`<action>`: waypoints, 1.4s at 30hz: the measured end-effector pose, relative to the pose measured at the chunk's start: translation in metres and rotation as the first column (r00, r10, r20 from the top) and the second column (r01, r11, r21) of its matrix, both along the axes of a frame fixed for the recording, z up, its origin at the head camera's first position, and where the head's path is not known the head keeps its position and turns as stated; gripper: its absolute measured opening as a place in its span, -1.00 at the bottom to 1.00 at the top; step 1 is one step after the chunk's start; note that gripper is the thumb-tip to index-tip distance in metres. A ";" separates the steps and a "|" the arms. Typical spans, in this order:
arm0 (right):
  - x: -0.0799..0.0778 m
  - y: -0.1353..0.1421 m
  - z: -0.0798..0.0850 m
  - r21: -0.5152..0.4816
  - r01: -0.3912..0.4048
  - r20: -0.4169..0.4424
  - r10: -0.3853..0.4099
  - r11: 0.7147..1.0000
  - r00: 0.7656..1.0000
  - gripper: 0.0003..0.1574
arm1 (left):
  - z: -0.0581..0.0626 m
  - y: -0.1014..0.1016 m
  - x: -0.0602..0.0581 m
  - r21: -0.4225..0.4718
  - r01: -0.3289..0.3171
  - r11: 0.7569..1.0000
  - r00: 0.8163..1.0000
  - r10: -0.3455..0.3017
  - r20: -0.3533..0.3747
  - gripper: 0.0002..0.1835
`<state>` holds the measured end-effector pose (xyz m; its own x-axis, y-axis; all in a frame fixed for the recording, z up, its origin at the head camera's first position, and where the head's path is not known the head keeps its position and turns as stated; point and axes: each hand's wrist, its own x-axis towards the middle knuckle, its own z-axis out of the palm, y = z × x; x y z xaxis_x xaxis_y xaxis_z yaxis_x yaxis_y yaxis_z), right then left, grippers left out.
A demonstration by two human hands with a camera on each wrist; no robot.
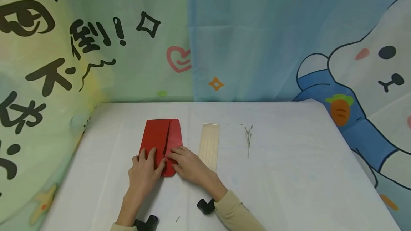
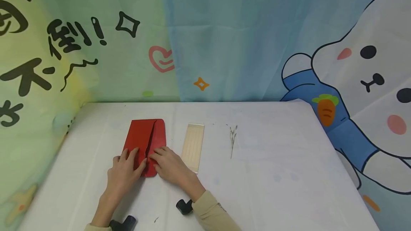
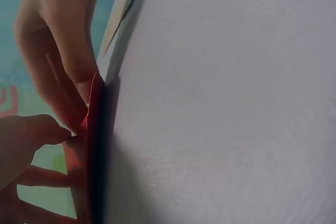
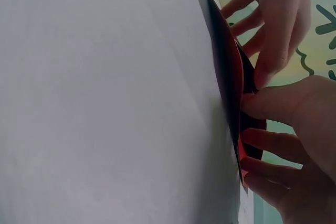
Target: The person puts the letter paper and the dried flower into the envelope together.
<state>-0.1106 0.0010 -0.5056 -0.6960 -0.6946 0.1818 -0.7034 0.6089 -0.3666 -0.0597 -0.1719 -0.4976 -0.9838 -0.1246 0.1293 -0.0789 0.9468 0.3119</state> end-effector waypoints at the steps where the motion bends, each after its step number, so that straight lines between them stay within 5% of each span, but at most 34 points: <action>1: 0.000 -0.001 -0.001 0.012 0.000 -0.008 0.001 1.000 1.000 -0.59 | 0.000 0.000 0.000 -0.002 0.000 1.000 1.000 0.000 0.002 -0.39; 10: 0.000 -0.002 -0.003 0.054 0.004 -0.025 -0.003 0.999 1.000 -0.70 | 0.007 -0.002 -0.002 0.011 0.004 1.000 0.999 -0.005 0.043 -0.40; 20: -0.001 -0.001 -0.001 0.043 0.016 -0.038 -0.014 0.999 0.999 -0.75 | 0.010 -0.002 -0.003 -0.047 0.120 0.992 0.990 -0.116 0.077 -0.49; 28: -0.001 -0.002 -0.003 0.008 0.031 -0.010 -0.031 0.999 0.999 -0.75 | 0.010 -0.003 -0.001 -0.017 0.113 0.993 0.986 -0.110 0.122 -0.62; 42: 0.001 -0.001 -0.003 0.017 0.040 0.027 -0.040 0.999 0.999 -0.75 | 0.015 -0.018 -0.002 0.071 0.201 0.977 0.957 -0.211 0.201 -0.22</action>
